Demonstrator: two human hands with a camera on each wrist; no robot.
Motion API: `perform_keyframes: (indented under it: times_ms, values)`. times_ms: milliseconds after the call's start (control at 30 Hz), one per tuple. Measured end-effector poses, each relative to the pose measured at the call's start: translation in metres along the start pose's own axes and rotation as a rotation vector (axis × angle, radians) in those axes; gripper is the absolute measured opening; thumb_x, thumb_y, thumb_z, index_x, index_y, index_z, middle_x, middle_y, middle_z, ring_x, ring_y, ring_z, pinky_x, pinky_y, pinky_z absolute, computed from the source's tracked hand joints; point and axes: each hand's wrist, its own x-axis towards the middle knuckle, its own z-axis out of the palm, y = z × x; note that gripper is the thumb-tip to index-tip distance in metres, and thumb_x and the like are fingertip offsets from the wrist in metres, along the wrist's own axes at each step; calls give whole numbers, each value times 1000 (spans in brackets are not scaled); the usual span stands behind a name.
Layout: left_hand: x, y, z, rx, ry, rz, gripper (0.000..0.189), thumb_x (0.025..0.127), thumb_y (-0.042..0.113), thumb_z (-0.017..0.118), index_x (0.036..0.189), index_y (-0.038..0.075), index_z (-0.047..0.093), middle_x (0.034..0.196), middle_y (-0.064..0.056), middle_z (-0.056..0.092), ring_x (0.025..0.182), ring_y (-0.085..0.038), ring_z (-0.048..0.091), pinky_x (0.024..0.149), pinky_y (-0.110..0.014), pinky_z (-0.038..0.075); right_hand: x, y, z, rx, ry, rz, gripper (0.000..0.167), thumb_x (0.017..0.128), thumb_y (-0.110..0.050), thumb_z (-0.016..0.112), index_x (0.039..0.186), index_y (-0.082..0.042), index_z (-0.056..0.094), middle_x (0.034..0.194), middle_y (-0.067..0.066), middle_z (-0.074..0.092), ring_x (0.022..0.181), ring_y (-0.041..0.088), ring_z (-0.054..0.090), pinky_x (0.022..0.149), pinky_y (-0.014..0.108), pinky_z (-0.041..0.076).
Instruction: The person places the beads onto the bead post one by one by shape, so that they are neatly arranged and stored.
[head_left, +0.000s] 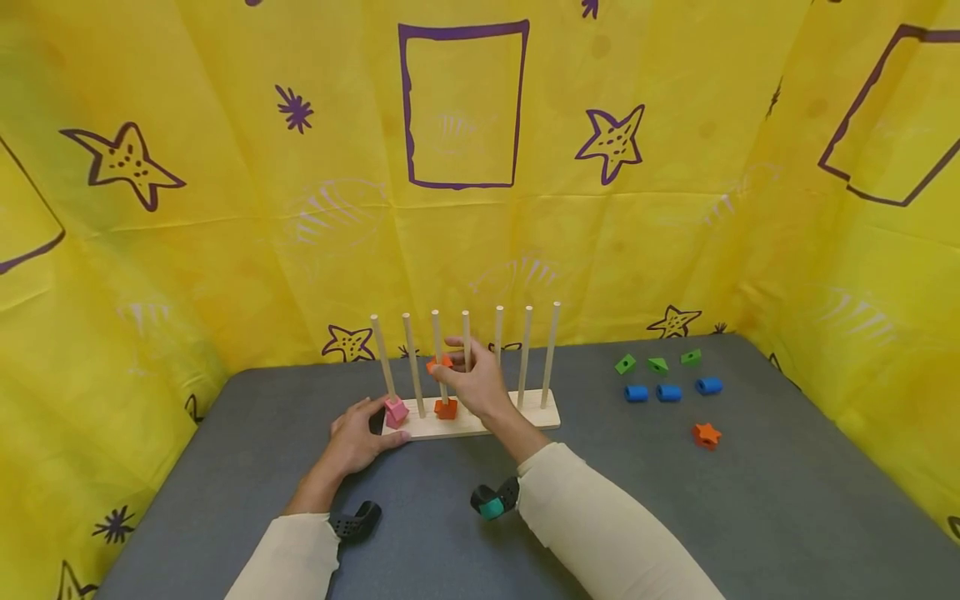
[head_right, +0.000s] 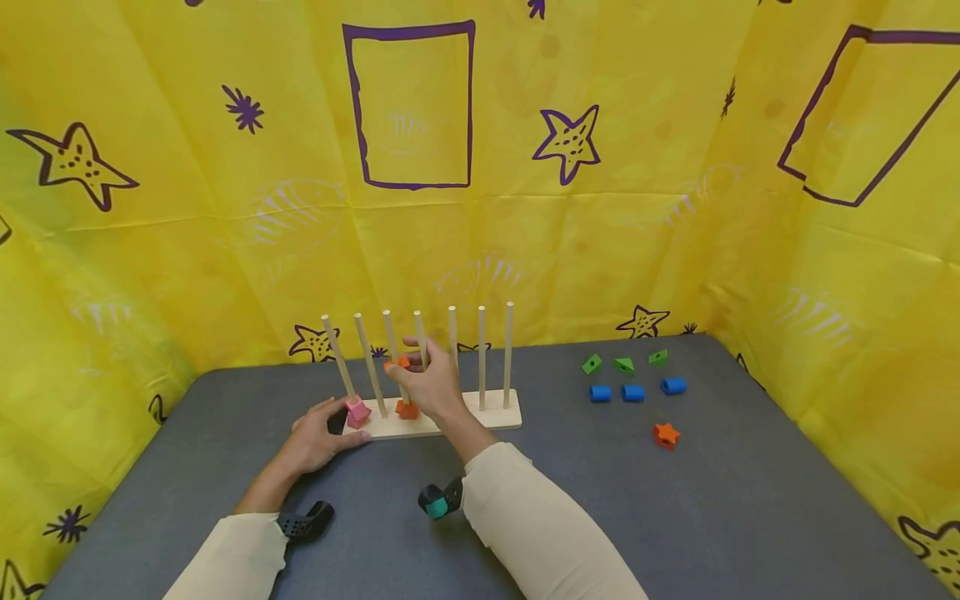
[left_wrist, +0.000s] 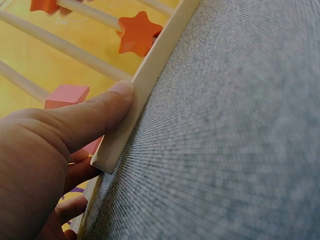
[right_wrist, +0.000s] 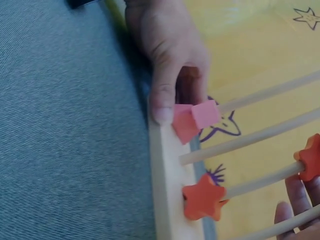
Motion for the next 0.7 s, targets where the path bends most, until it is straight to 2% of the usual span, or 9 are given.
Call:
perform_keyframes:
  times_ms: [200, 333, 467, 567, 700]
  values:
    - [-1, 1, -1, -2, -2, -12, 86, 76, 42, 81, 141, -1, 46, 142, -34, 37, 134, -51, 23, 103, -62, 9, -2, 12, 2, 12, 4, -17, 48, 82, -8, 76, 127, 0, 57, 98, 9, 66, 86, 23, 64, 75, 34, 54]
    - [-1, 2, -2, 5, 0, -11, 85, 76, 41, 81, 141, -1, 46, 141, -33, 38, 134, -51, 24, 103, -62, 9, -5, 17, 3, 5, 9, -4, 48, 83, -8, 76, 128, -1, 57, 98, 11, 66, 88, 25, 64, 76, 34, 54]
    - [-1, 2, -2, 12, 5, -5, 84, 77, 41, 81, 141, -2, 46, 140, -33, 40, 134, -50, 25, 103, -62, 10, -13, 7, 3, -9, 5, 13, 47, 85, -4, 73, 128, 2, 55, 99, 16, 65, 91, 29, 63, 77, 35, 53]
    - [-1, 1, -2, 9, 3, -8, 85, 77, 41, 81, 141, -1, 46, 141, -32, 40, 134, -50, 25, 104, -63, 9, -14, 10, 4, -11, 2, 26, 47, 85, -3, 73, 128, 3, 55, 98, 17, 64, 90, 30, 63, 75, 35, 53]
    - [-1, 1, -1, 5, -3, -19, 86, 76, 42, 81, 142, -1, 45, 142, -32, 38, 134, -51, 24, 104, -63, 8, -8, 30, 6, -18, 8, 42, 48, 83, -8, 75, 127, -3, 56, 96, 10, 65, 89, 24, 64, 76, 34, 53]
